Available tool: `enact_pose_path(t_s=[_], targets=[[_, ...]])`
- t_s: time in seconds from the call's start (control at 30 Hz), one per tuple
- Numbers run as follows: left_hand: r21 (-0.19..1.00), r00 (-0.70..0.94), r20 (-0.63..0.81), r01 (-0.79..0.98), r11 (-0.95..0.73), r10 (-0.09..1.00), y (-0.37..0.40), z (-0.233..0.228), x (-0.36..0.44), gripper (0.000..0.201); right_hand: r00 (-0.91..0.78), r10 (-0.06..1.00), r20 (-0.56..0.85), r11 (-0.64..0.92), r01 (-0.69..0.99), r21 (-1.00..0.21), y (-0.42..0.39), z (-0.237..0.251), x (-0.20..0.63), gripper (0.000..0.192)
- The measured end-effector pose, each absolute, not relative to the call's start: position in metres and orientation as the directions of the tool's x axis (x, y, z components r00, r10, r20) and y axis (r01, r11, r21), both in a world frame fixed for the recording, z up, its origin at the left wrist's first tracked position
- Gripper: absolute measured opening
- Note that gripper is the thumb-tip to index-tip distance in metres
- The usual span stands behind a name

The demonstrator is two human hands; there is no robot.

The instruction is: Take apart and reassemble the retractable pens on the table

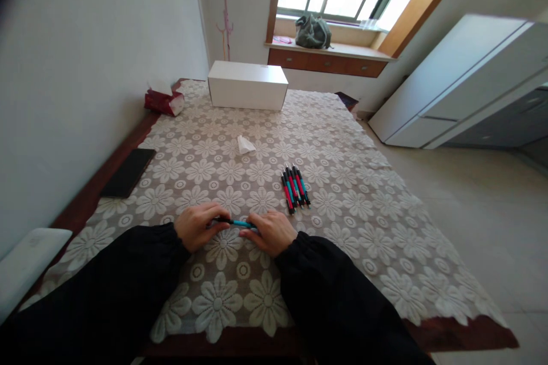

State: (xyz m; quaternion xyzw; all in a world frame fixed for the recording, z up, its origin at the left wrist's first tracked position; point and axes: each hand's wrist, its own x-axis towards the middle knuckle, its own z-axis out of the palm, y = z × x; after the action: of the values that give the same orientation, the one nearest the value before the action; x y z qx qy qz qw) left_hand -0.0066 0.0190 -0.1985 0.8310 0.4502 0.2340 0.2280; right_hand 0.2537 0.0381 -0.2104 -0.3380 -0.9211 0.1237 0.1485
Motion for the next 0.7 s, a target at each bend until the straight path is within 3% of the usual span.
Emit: enact_pose_path(t_s=[0.13, 0.43, 0.7], targets=[[0.568, 0.491, 0.171, 0.659, -0.493, 0.854, 0.0189, -0.1955, -0.0046, 0.025, -0.713, 0.669, 0.211, 0.732, 0.581, -0.355, 0.0389, -0.2089, 0.2531, 0.041], [0.490, 0.470, 0.117, 0.739, -0.463, 0.875, 0.0183, -0.1941, -0.0048, 0.038, -0.673, 0.693, 0.258, 0.702, 0.547, -0.456, 0.0377, -0.2063, 0.2534, 0.015], [0.537, 0.465, 0.201, 0.684, -0.493, 0.863, 0.0197, -0.1938, -0.0061, 0.029, -0.682, 0.684, 0.257, 0.716, 0.561, -0.416, 0.0390, -0.2045, 0.2525, 0.026]])
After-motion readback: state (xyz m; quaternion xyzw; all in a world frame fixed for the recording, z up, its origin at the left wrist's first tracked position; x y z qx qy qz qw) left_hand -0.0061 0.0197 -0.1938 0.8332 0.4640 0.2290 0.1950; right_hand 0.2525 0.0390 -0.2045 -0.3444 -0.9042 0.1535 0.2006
